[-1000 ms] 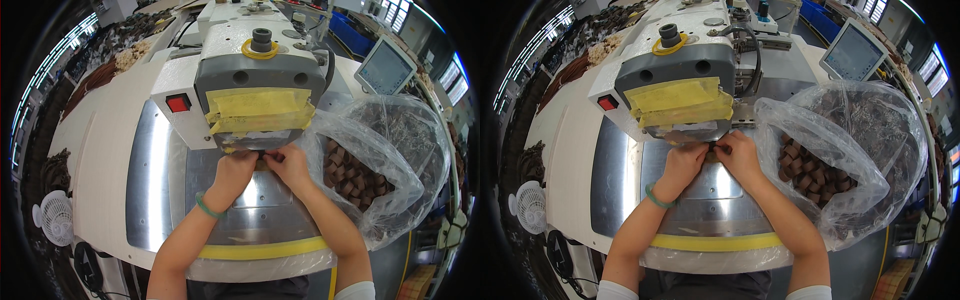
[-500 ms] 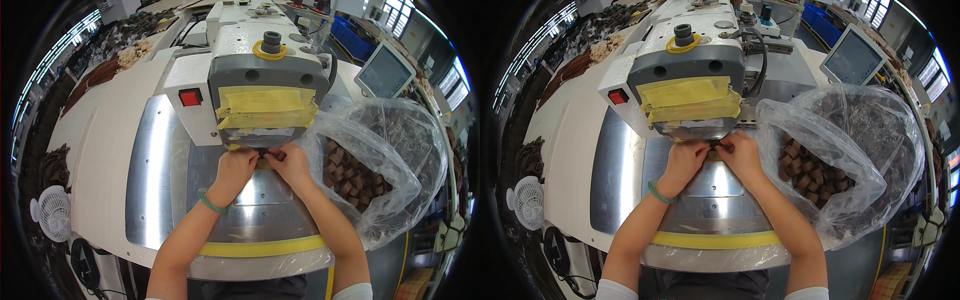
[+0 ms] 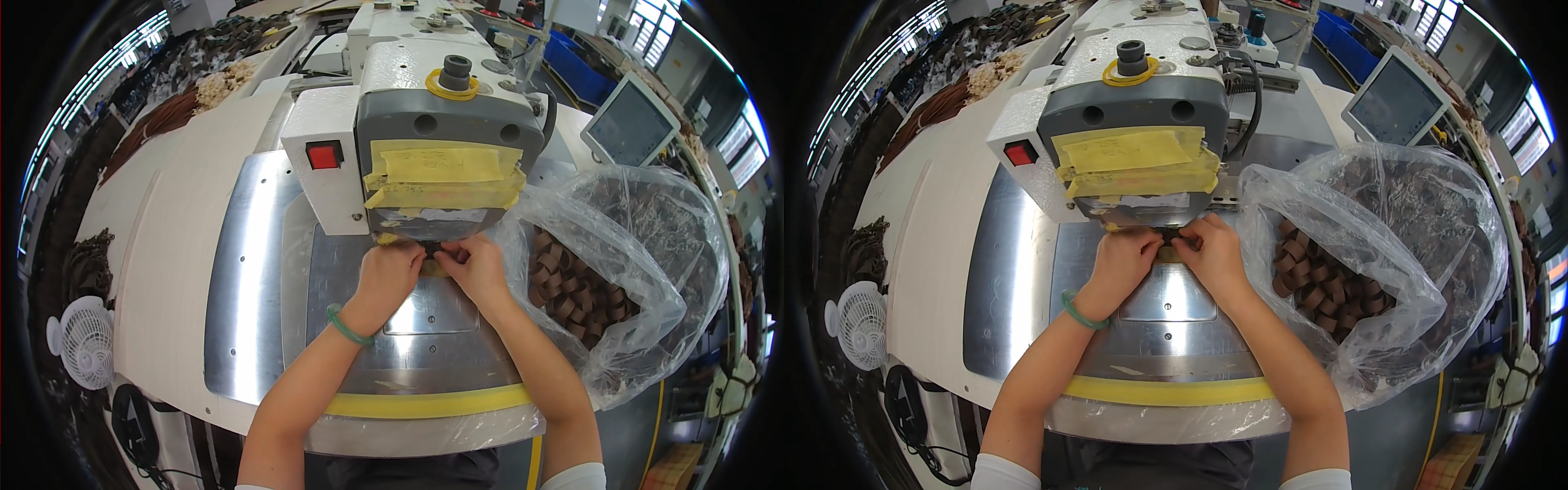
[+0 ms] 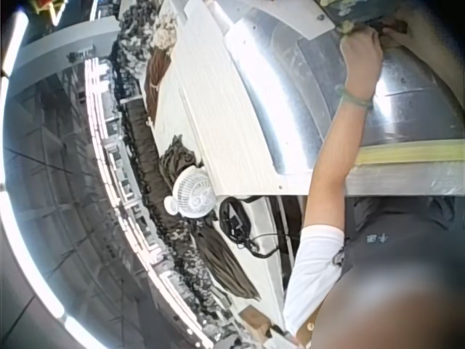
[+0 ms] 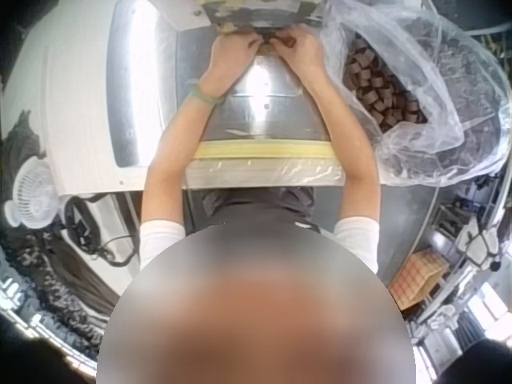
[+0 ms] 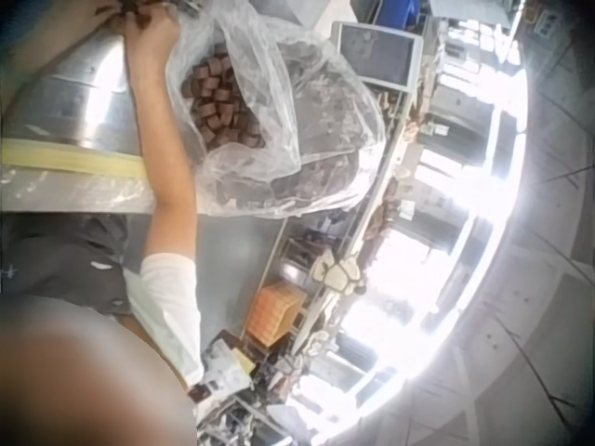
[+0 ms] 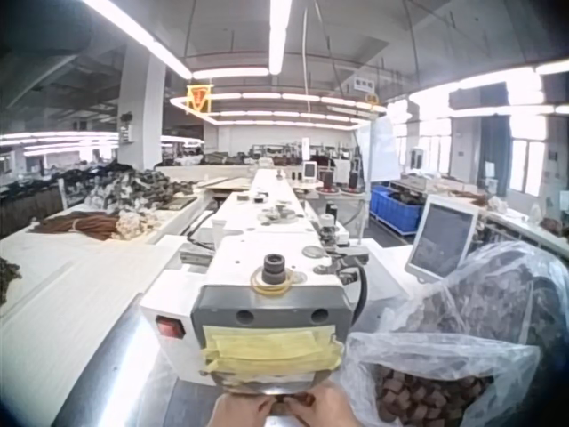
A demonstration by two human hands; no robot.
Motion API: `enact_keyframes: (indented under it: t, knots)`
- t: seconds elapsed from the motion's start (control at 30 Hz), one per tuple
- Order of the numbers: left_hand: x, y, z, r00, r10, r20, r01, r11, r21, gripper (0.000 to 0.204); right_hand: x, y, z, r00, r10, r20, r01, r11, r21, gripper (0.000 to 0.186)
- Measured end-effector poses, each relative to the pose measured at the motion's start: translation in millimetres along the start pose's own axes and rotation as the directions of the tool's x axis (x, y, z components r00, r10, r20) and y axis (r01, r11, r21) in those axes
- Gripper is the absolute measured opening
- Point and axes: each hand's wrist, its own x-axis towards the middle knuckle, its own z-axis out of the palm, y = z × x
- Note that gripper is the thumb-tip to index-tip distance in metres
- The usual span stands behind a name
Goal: The recorder is using an industrial sewing machine to stitch small rectangular leather pieces together.
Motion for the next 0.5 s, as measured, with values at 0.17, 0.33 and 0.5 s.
enact_keyframes:
  t: [0.17, 0.33, 0.5]
  knots:
    - [0.1, -3.2, -0.5, 1.0, -0.004, 0.0, 0.004, 1.0, -0.014, 0.007, 0.0, 1.8, 0.1, 1.0, 0.003, -0.006, -0.003, 1.0, 0.005, 0.016]
    - [0.6, -3.3, -4.1, 0.999, -0.031, 0.02, 0.031, 0.999, -0.039, 0.008, 0.2, -0.3, 3.2, 1.0, -0.014, -0.022, 0.014, 1.0, 0.006, 0.015]
    - [1.4, -3.6, -2.6, 0.999, -0.031, 0.03, 0.034, 0.995, -0.094, 0.008, -0.7, 2.9, 1.1, 1.0, -0.008, -0.007, 0.008, 1.0, -0.013, 0.015]
